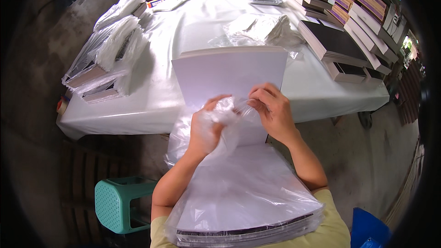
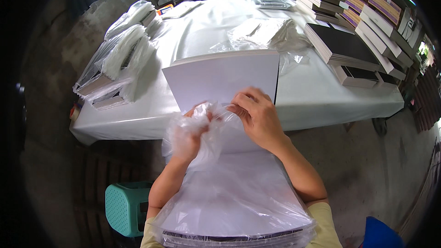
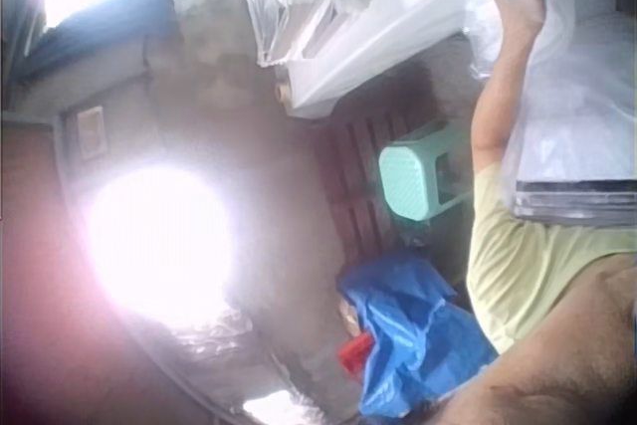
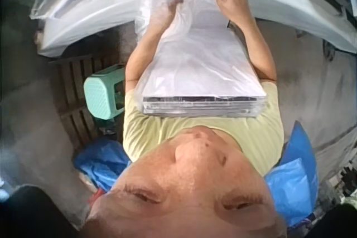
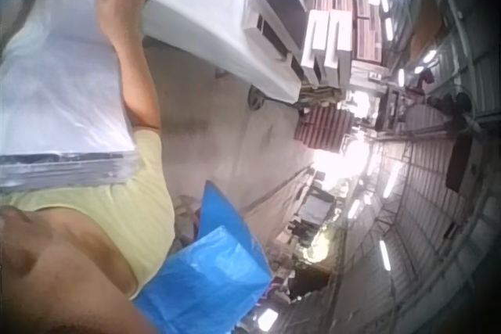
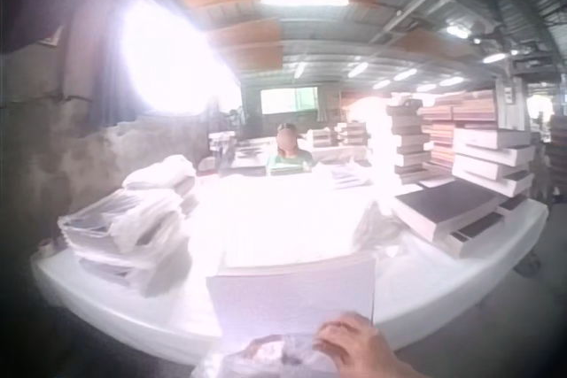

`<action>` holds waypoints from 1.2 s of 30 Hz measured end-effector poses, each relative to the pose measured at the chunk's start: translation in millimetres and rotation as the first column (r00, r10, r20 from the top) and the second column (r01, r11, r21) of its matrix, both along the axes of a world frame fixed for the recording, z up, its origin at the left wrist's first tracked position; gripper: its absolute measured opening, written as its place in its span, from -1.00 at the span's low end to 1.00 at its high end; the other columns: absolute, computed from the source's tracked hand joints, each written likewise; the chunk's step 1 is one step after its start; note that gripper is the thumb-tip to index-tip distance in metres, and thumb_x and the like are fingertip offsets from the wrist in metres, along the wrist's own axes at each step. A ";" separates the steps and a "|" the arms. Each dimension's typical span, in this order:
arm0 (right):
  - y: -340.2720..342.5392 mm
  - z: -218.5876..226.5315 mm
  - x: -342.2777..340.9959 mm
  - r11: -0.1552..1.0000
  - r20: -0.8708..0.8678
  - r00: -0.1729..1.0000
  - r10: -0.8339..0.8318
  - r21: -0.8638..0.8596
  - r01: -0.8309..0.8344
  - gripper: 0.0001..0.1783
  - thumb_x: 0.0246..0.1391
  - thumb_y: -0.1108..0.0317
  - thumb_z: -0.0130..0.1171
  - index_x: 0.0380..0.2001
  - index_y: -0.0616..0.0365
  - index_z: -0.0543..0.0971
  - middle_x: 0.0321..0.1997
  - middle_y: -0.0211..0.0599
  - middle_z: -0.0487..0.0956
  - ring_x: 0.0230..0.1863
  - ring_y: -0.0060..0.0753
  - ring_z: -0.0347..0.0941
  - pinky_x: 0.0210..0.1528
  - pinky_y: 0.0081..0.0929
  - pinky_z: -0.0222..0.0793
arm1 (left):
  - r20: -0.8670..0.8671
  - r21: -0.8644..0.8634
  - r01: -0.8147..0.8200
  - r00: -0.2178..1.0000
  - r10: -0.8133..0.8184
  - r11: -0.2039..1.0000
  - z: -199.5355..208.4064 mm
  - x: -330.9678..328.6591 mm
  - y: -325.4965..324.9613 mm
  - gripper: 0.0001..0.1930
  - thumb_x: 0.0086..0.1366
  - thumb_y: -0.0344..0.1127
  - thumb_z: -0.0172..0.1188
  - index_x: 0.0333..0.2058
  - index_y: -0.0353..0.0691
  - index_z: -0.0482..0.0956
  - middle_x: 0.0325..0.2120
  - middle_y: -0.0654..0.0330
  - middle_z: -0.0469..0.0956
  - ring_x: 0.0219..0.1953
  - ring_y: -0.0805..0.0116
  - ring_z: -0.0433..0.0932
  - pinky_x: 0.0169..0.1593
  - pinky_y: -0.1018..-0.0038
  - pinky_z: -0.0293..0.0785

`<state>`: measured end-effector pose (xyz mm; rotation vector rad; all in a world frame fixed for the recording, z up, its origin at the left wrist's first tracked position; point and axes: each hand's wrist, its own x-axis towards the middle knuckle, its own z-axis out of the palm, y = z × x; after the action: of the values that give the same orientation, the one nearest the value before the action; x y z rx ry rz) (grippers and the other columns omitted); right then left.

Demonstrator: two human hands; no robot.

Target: The person places books into individual plastic bags by hand, sliding each book into a bag and folding the plastic over.

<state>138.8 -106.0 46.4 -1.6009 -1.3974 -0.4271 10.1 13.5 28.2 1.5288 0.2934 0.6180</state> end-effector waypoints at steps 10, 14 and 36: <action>-13.3 1.3 10.8 0.500 -0.861 -0.303 0.407 0.488 -0.716 -0.52 -0.11 0.14 0.20 -0.20 0.21 0.35 -0.81 -0.60 0.25 -0.83 -0.77 0.12 -0.77 -0.80 0.01 | -0.013 0.091 0.278 0.961 -0.278 0.956 2.1 -28.0 13.3 -0.59 0.14 0.01 -0.01 -0.34 -0.29 0.45 -0.47 0.17 0.51 -0.56 0.41 0.40 -0.44 0.54 0.35; -36.1 -11.5 19.1 0.232 -0.878 -0.006 0.478 0.132 -0.964 -0.29 -0.31 0.24 0.36 -0.05 0.25 0.31 -0.74 -0.49 0.39 -0.79 -0.72 0.20 -0.77 -0.76 0.05 | 0.170 -0.562 -0.147 0.943 0.287 0.814 -9.3 -43.8 39.2 -0.60 0.13 0.00 -0.03 -0.17 -0.14 0.43 -0.32 0.14 0.47 -0.33 0.34 0.45 -0.24 0.40 0.40; -62.1 -43.4 62.2 0.001 -0.431 -0.485 0.761 0.749 -0.663 -0.54 -0.25 0.33 0.28 -0.23 0.18 0.38 -0.45 -0.35 0.46 -0.40 -0.52 0.39 -0.33 -0.57 0.33 | 0.136 -0.160 0.433 0.900 -0.415 0.887 -37.2 -66.8 63.4 -0.29 -0.27 -0.11 0.29 -0.06 -0.22 0.32 -0.17 0.11 0.36 -0.15 0.33 0.35 -0.09 0.39 0.30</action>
<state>201.0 -168.1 3.0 0.0196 -1.1415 1.2098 -56.8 76.9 -9.0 1.3193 -0.0634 0.3046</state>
